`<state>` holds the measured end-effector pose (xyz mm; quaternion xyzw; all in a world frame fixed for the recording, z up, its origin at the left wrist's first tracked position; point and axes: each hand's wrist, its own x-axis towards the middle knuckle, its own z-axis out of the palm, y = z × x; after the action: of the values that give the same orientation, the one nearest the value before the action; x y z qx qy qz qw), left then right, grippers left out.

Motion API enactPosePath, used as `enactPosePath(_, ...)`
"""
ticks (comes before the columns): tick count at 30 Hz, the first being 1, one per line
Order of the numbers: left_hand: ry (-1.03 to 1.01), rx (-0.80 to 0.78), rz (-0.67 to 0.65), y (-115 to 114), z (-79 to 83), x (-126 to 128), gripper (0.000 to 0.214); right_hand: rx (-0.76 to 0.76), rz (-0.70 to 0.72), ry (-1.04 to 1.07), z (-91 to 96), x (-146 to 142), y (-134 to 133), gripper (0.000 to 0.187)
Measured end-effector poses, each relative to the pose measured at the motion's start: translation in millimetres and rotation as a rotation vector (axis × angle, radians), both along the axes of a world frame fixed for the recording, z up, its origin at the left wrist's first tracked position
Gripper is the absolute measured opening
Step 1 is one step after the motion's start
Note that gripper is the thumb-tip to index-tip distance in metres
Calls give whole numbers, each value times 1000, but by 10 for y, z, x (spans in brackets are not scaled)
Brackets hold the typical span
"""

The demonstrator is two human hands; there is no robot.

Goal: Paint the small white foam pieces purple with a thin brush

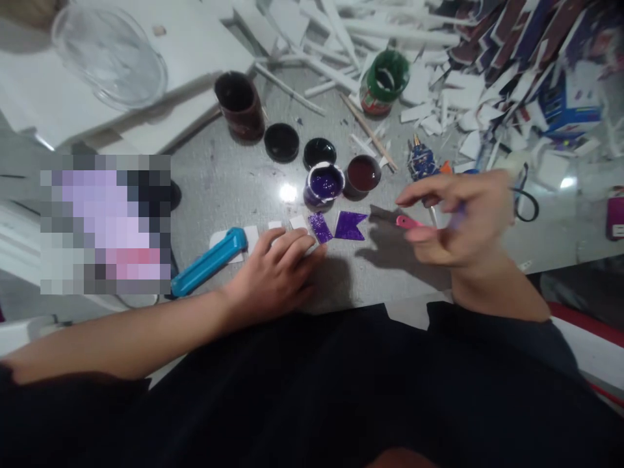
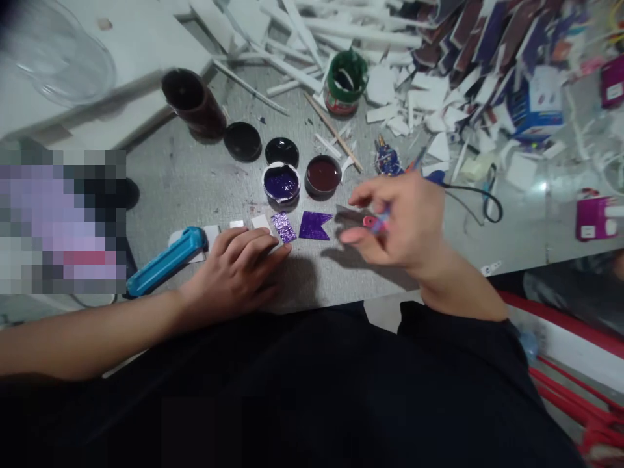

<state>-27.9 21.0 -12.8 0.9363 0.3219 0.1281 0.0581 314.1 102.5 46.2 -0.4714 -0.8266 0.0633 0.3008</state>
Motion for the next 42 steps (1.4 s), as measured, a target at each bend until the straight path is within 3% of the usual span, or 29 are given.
enactPosePath(4,-19,12,12,25,-21,20,64,-134,-17,-542,75,-178,-82,86)
enactPosePath(7,-53,8,18,36,-35,34,63,-203,42,-721,98,-249,-126,73)
enactPosePath(13,-72,-23,27,28,-74,29,64,-281,142,-715,70,-288,-142,42)
enactPosePath(20,-106,-41,47,14,-119,29,66,-258,183,-682,36,-286,-63,24)
enactPosePath(32,-348,19,-2,38,-55,2,40,-212,277,-775,177,-308,-23,13)
enactPosePath(42,-476,29,-90,47,-23,32,43,-234,293,-878,208,-292,-23,14)
